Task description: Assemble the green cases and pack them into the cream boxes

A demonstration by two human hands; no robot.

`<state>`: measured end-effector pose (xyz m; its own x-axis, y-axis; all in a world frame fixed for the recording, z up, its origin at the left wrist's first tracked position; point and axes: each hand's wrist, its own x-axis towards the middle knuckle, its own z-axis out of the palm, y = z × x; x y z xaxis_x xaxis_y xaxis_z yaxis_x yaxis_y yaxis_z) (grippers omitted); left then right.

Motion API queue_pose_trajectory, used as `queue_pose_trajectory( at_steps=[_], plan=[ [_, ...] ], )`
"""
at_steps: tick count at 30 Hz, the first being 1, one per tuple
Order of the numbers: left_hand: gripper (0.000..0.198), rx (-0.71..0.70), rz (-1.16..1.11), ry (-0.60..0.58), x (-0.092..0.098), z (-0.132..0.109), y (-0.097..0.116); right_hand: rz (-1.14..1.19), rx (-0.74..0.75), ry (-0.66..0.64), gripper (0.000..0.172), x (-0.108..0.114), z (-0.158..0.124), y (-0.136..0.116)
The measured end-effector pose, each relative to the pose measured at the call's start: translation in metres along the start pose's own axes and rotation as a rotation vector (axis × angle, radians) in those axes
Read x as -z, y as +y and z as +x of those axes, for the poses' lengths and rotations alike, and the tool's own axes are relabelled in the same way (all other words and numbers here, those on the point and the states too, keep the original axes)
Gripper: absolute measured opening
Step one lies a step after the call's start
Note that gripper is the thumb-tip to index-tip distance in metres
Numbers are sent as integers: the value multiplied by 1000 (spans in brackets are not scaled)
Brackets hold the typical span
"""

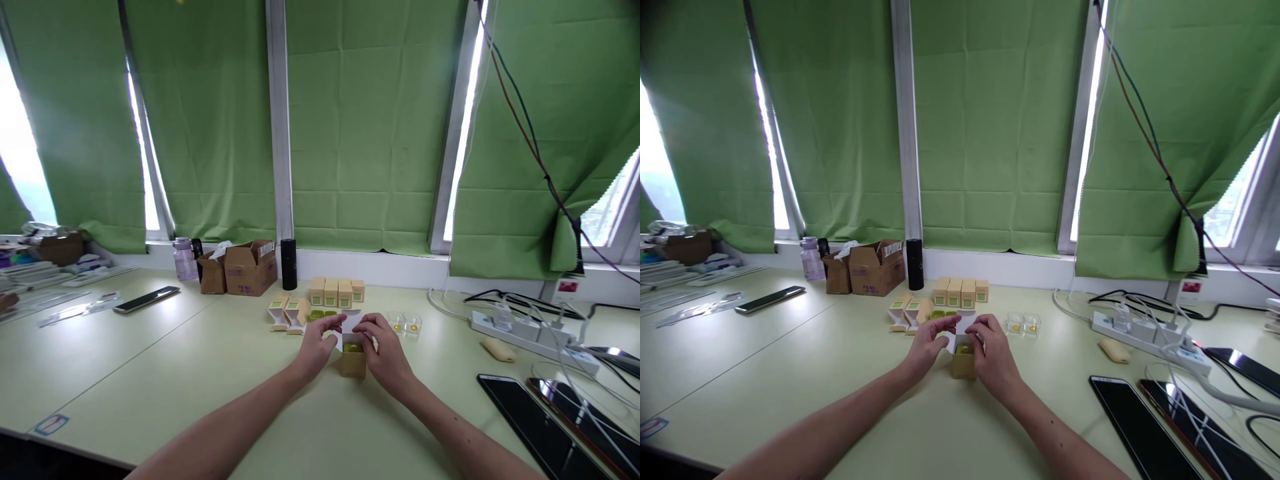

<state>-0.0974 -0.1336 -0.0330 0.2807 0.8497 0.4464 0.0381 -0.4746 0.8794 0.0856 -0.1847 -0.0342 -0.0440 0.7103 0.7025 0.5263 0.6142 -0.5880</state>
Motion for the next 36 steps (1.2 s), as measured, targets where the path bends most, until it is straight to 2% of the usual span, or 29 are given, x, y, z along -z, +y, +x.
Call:
queue_pose_trajectory(
  at_steps=[6,10,16,36],
  plan=[
    [59,34,-55,25,0,2,-1,96,-117,128,23,4,1,8],
    [56,80,-104,33,-1,3,2,172,-275,131,23,1,0,23],
    [46,107,-152,46,0,2,6,288,-404,146,33,-4,-1,39],
    [39,86,-217,-10,-5,2,2,452,-495,77,34,-13,-3,40]
  ],
)
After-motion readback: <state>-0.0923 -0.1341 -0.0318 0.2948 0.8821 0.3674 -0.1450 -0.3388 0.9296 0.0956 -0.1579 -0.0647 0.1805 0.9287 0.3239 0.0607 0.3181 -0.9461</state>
